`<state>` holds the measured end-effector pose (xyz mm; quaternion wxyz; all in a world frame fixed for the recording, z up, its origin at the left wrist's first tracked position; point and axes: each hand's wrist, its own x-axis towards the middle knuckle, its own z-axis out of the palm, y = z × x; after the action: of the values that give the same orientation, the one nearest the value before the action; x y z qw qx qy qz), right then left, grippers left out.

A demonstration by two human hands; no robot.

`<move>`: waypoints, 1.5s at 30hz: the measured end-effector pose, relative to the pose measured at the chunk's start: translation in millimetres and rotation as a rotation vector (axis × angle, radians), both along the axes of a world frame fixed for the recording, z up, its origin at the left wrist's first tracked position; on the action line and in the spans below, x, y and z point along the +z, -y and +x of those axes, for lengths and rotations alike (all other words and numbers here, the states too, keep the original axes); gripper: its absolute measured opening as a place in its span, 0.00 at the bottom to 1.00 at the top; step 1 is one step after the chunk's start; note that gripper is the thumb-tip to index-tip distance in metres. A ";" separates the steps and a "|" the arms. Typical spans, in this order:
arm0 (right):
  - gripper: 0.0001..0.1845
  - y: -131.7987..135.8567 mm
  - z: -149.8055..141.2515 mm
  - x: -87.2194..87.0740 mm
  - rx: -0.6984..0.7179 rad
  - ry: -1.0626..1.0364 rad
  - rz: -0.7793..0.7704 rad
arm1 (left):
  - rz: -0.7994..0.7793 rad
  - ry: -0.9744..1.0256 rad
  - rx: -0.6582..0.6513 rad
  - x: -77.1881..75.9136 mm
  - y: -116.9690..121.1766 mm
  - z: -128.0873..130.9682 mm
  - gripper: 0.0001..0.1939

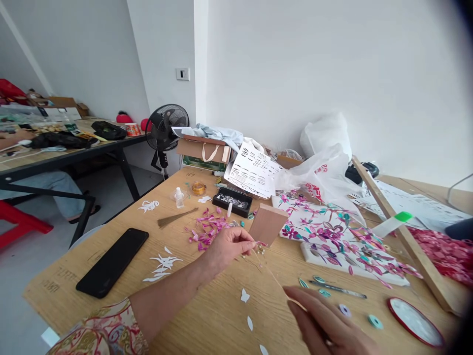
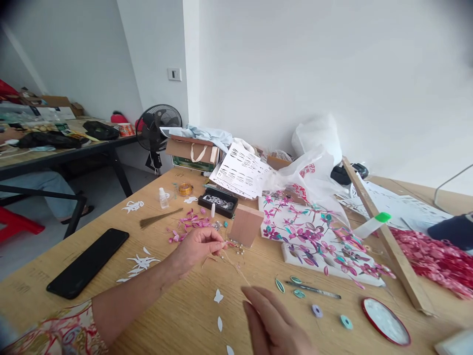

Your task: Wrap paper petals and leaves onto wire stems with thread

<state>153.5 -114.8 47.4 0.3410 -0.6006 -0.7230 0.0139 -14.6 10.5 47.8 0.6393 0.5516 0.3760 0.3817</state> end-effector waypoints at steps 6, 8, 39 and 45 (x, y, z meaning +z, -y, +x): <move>0.11 -25.6 -56.3 -4.9 -0.037 -0.390 0.020 | -0.114 0.221 -0.094 7.1 8.1 -5.1 0.09; 0.09 -27.2 -62.2 -11.2 -0.043 -0.457 0.054 | -0.163 0.257 -0.090 6.5 7.3 -7.5 0.09; 0.11 -27.2 -51.5 -16.5 -0.104 -0.266 0.011 | -0.046 0.048 0.023 -4.5 5.6 -1.0 0.09; 0.08 -28.4 -56.7 -10.9 -0.125 -0.211 0.182 | 0.134 -0.029 0.007 -8.0 4.0 -2.5 0.07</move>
<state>96.9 -86.4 36.5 0.4683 -0.6062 -0.6427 -0.0099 -17.1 6.4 39.7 0.5941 0.5973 0.3607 0.4001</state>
